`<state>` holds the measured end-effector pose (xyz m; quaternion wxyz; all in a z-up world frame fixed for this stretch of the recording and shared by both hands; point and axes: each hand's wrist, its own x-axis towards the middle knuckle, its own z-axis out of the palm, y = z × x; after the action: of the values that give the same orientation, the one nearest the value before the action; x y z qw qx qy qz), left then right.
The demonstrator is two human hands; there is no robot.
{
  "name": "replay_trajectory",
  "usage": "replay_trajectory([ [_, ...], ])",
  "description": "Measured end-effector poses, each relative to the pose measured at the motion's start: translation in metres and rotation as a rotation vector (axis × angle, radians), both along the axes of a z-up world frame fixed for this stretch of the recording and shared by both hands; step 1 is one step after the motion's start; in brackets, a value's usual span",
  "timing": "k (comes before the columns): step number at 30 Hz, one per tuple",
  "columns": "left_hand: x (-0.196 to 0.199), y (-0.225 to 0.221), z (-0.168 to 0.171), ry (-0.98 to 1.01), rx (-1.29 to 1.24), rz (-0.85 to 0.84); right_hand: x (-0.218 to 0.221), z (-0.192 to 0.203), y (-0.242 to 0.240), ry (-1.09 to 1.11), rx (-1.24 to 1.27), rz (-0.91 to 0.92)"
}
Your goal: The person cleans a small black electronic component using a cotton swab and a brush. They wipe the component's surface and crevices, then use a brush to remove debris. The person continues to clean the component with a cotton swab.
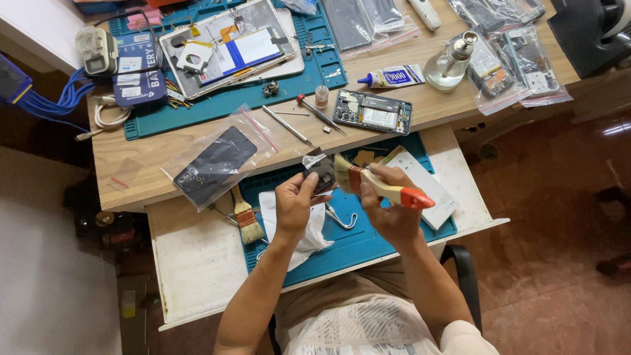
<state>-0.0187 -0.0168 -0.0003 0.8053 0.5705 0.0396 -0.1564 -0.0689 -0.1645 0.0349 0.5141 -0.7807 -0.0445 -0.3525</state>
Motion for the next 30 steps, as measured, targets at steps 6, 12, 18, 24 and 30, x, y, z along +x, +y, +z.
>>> replay_trajectory([
  [6, 0.001, 0.001, -0.001, 0.038, -0.06, -0.012, -0.001, -0.024, -0.021, 0.069, 0.166, -0.014],
  [12, -0.002, -0.002, 0.005, 0.016, -0.041, 0.001, -0.002, -0.02, -0.025, -0.028, 0.079, -0.144],
  [18, -0.003, -0.004, 0.012, 0.017, 0.03, -0.019, -0.006, -0.015, -0.024, -0.03, -0.034, -0.139],
  [24, -0.002, -0.002, -0.004, -0.006, 0.067, -0.032, 0.012, -0.02, -0.009, -0.027, -0.343, -0.236],
  [30, -0.003, -0.007, -0.003, -0.028, 0.06, -0.012, -0.004, -0.02, -0.011, -0.005, 0.001, -0.154],
])
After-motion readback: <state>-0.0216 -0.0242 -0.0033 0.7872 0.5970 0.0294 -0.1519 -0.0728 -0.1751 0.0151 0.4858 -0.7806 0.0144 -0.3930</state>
